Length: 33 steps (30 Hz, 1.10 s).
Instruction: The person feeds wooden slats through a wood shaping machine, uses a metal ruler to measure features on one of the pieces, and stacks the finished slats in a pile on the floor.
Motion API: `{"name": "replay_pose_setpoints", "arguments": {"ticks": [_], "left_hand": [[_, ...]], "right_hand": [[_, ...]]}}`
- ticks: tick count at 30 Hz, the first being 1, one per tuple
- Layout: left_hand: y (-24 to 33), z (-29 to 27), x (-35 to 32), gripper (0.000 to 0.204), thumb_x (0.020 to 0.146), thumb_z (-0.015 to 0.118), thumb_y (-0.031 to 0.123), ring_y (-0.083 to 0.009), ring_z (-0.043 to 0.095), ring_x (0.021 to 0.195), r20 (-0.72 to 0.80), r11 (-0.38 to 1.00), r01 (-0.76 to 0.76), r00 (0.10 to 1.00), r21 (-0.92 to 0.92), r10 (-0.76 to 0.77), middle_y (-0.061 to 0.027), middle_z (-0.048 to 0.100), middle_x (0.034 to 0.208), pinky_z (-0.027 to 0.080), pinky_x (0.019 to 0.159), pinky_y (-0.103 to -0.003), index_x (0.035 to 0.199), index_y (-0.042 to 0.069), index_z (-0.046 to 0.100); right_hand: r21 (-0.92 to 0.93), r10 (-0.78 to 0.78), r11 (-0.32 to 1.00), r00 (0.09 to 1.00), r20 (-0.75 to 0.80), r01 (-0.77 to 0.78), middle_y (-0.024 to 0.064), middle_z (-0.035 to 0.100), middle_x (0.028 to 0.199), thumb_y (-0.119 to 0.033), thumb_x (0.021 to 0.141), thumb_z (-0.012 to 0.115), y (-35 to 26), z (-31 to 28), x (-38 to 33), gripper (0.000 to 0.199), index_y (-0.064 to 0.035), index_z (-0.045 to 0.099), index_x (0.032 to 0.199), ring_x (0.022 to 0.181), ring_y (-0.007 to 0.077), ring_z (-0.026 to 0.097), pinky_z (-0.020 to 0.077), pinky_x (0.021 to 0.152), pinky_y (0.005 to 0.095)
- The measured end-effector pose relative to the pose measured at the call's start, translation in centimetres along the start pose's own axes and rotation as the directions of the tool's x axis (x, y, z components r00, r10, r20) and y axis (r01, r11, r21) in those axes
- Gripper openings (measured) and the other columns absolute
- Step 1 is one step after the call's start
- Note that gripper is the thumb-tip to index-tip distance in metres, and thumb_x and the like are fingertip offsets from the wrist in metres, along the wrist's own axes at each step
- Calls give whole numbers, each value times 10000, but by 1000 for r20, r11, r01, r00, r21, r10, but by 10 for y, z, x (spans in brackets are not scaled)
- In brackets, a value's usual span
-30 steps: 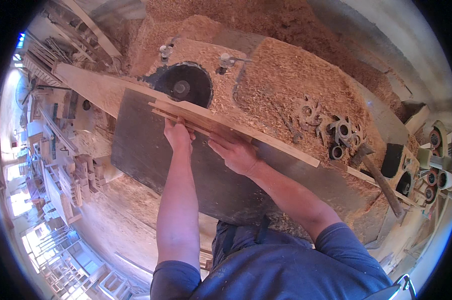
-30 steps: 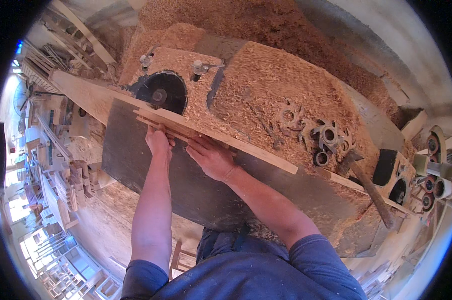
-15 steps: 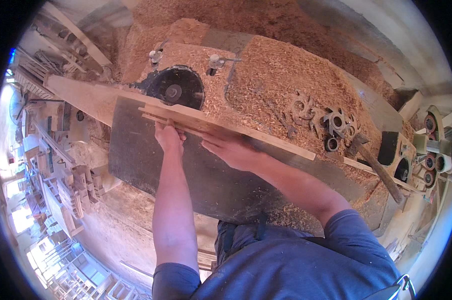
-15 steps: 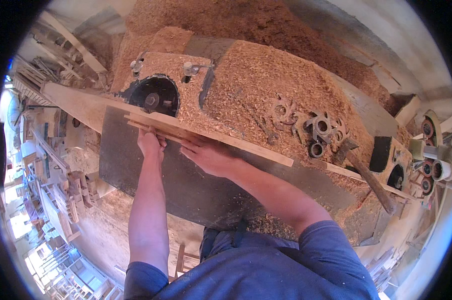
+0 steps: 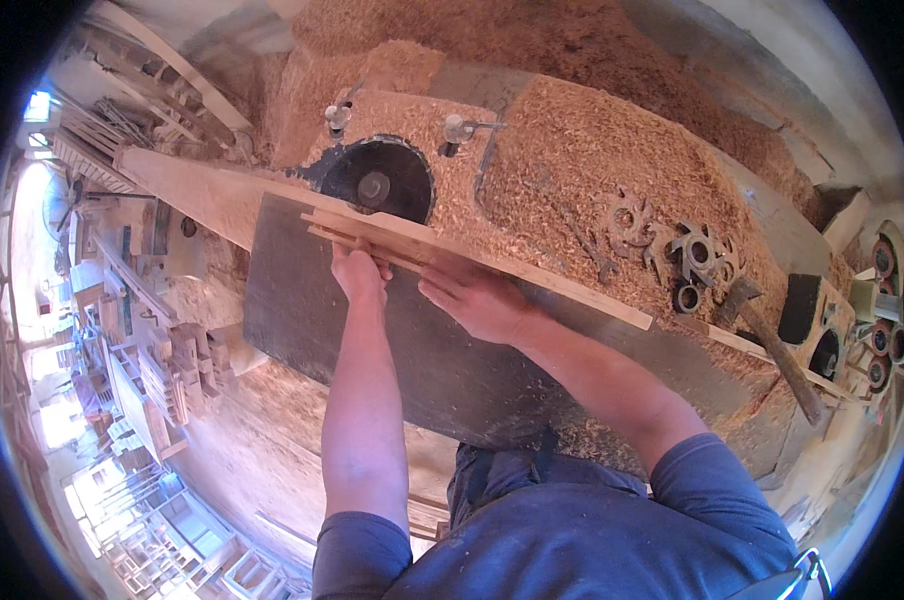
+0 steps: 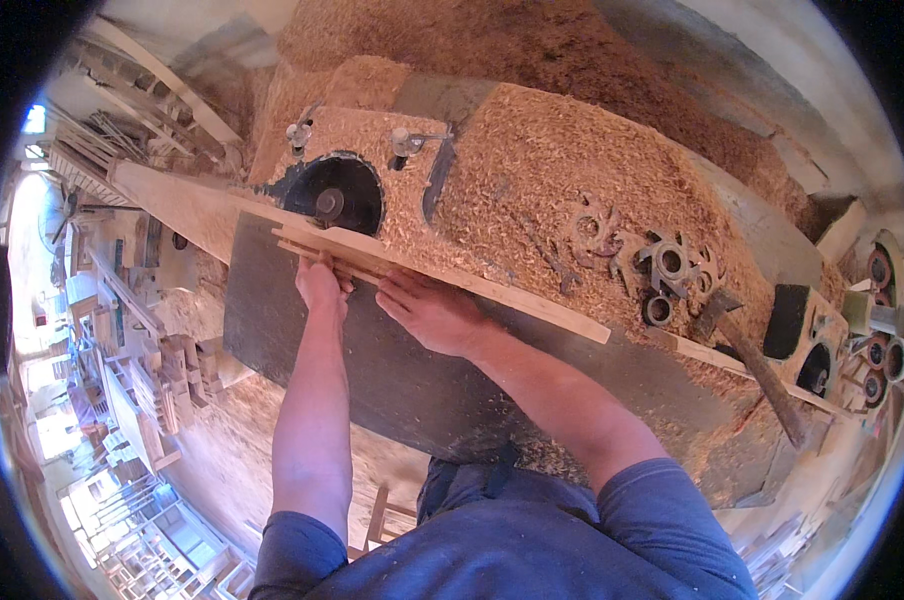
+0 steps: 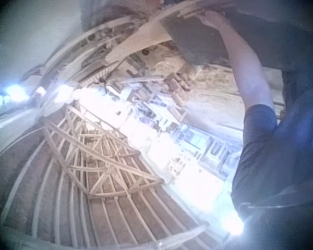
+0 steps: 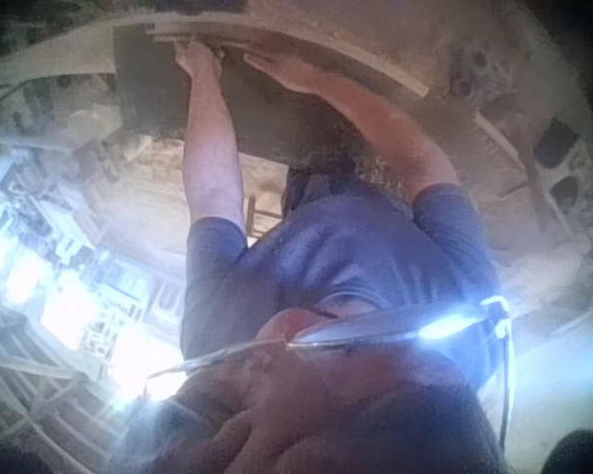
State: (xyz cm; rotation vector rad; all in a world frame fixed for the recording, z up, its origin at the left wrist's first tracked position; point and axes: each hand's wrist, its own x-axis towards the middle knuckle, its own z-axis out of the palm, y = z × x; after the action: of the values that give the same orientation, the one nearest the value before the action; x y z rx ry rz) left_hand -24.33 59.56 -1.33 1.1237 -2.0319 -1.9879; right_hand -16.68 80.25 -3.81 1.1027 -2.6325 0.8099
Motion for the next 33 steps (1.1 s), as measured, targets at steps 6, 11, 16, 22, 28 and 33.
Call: {"name": "replay_pose_setpoints", "arguments": {"ticks": [6, 11, 16, 22, 28, 33], "left_hand": [[1, 1, 4, 316, 1022, 509, 65, -114, 489, 438, 0, 999, 3, 1000, 35, -3, -20, 551, 692, 342, 322, -265, 1334, 108, 533], [1, 0, 5, 83, 1034, 525, 120, -141, 463, 384, 6, 1000, -15, 1000, -26, 15, -32, 530, 631, 292, 313, -275, 1116, 111, 533], [2, -3, 13, 117, 1030, 504, 105, -138, 458, 389, 0, 1000, -4, 1000, -25, 4, -34, 531, 637, 284, 315, -270, 1142, 126, 534], [7, -10, 24, 210, 1034, 475, 98, -137, 458, 397, 26, 1000, -3, 1000, -30, 3, -30, 536, 642, 288, 320, -274, 1229, 142, 540], [14, -17, 37, 224, 1041, 485, 115, -131, 468, 407, -10, 1000, 10, 1000, 23, -10, -26, 553, 668, 293, 322, -275, 1258, 136, 539], [20, -22, 50, 178, 1047, 498, 130, -138, 466, 401, -1, 1000, 3, 1000, 5, -3, -25, 553, 668, 293, 325, -277, 1220, 135, 542]], "right_hand": [[-17, 28, 999, 1000, -2, -28, 105, 570, 1424, -176, 934, 499, -7, 4, 11, 455, -54, 582, 1364, 1385, 275, 487, 377, 1184, 429], [-22, 2, 1000, 999, -40, -3, 100, 590, 1397, -173, 907, 522, -5, 9, 15, 452, -47, 604, 1333, 1375, 271, 498, 384, 1178, 421], [-17, 8, 1000, 999, -54, -9, 91, 597, 1410, -144, 915, 528, -5, 14, 22, 445, -69, 605, 1347, 1386, 268, 499, 415, 1169, 410], [18, 15, 1000, 996, -93, -13, 105, 621, 1362, -173, 906, 526, -7, 20, 36, 424, -46, 624, 1298, 1347, 270, 531, 416, 1153, 417], [44, 17, 999, 995, -96, -13, 112, 615, 1377, -176, 919, 516, -8, 29, 48, 420, -51, 619, 1306, 1349, 279, 534, 431, 1142, 426], [39, 18, 999, 997, -75, -15, 118, 612, 1382, -172, 930, 509, -8, 43, 60, 424, -46, 610, 1321, 1354, 283, 532, 431, 1144, 427]]}}
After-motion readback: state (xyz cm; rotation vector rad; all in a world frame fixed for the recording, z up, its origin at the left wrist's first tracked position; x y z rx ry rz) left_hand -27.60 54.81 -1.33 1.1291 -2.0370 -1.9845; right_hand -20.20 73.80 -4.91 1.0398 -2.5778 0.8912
